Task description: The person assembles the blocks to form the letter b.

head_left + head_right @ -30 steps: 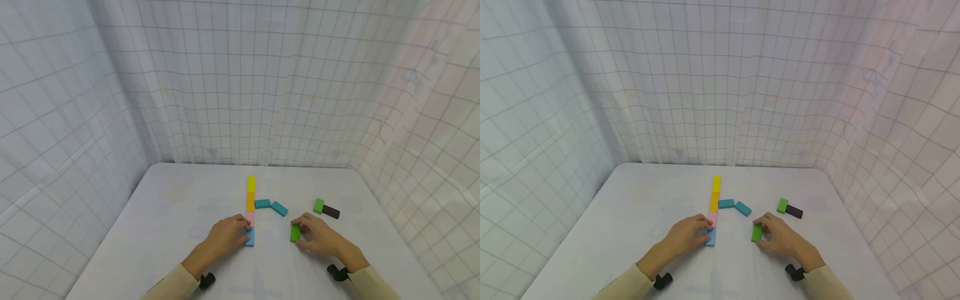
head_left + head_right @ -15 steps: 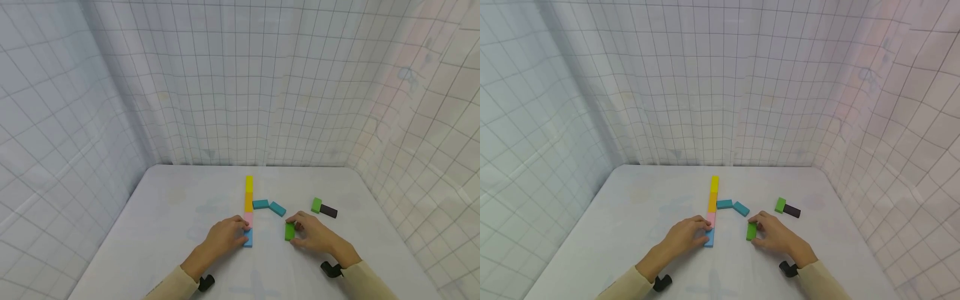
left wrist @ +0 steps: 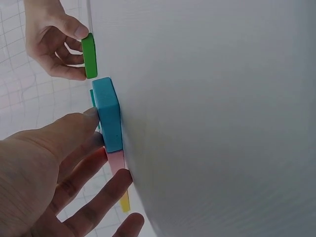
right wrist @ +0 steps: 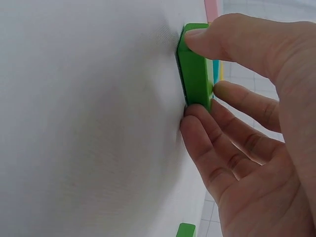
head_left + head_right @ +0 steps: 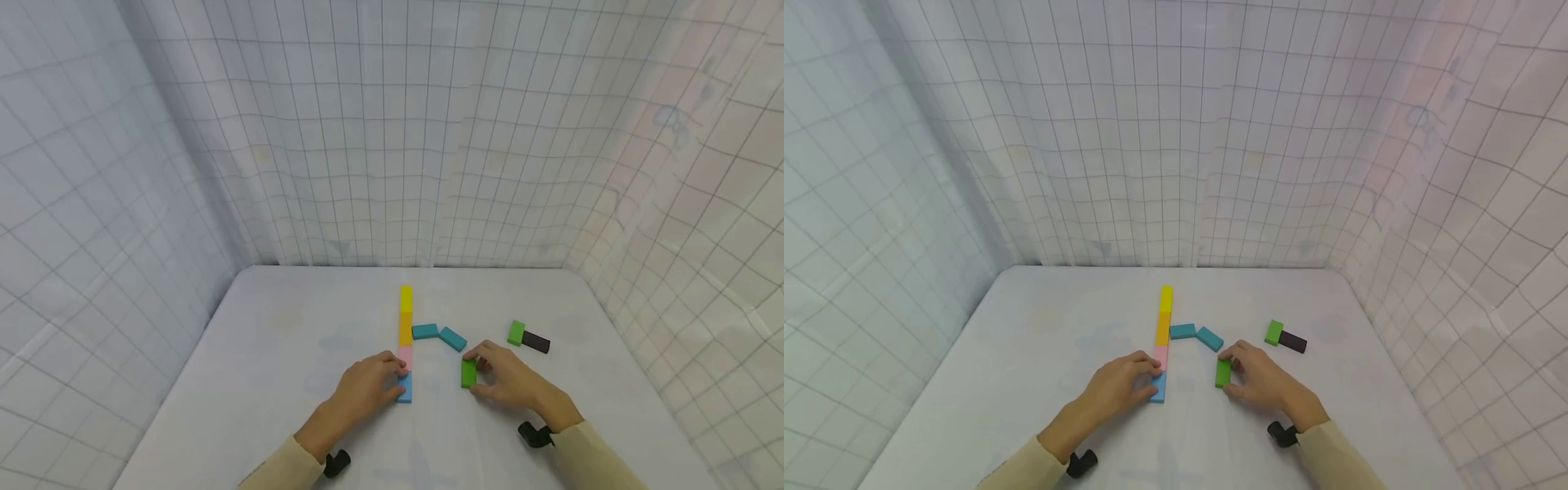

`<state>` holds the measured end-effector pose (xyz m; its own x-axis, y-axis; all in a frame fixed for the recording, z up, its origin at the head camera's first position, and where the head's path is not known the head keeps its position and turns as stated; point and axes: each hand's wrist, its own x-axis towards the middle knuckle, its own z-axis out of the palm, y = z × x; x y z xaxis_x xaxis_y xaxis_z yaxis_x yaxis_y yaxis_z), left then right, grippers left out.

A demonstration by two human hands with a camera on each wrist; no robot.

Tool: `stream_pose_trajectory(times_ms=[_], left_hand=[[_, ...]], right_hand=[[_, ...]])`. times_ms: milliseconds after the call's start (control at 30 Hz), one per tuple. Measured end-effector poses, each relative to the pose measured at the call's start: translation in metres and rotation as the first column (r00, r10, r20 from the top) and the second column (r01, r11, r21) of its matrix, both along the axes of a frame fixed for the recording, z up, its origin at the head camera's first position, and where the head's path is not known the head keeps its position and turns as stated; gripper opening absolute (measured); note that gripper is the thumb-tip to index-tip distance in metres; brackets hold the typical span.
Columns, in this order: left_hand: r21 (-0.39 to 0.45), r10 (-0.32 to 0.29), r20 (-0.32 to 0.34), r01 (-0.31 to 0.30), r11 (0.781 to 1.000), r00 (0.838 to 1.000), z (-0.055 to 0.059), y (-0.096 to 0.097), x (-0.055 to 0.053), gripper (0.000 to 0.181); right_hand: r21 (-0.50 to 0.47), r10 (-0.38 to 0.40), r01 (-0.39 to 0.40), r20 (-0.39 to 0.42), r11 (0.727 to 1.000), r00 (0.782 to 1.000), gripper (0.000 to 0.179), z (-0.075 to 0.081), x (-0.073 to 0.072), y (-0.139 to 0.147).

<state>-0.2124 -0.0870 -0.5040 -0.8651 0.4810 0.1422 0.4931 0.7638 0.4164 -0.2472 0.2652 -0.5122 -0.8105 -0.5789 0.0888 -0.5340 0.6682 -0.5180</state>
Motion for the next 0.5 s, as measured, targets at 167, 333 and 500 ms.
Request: stream_pose_trajectory(times_ms=[167, 333, 500], left_hand=[[-0.002, 0.007, 0.009, -0.007, 1.000, 1.000, 0.0041, 0.0012, -0.0012, 0.027], [-0.011, 0.011, 0.026, -0.010, 1.000, 1.000, 0.0024, 0.0013, -0.0022, 0.027], [-0.013, 0.005, 0.026, -0.005, 1.000, 1.000, 0.0030, 0.0002, -0.0025, 0.027]], right_hand=[[-0.008, 0.004, -0.004, 0.003, 1.000, 1.000, 0.049, 0.0012, -0.0034, 0.0013], [-0.031, 0.016, -0.016, 0.006, 0.999, 1.000, 0.048, -0.0019, -0.0061, 0.0044], [-0.050, 0.029, -0.029, -0.011, 0.998, 1.000, 0.046, -0.0055, -0.0086, 0.0036]])
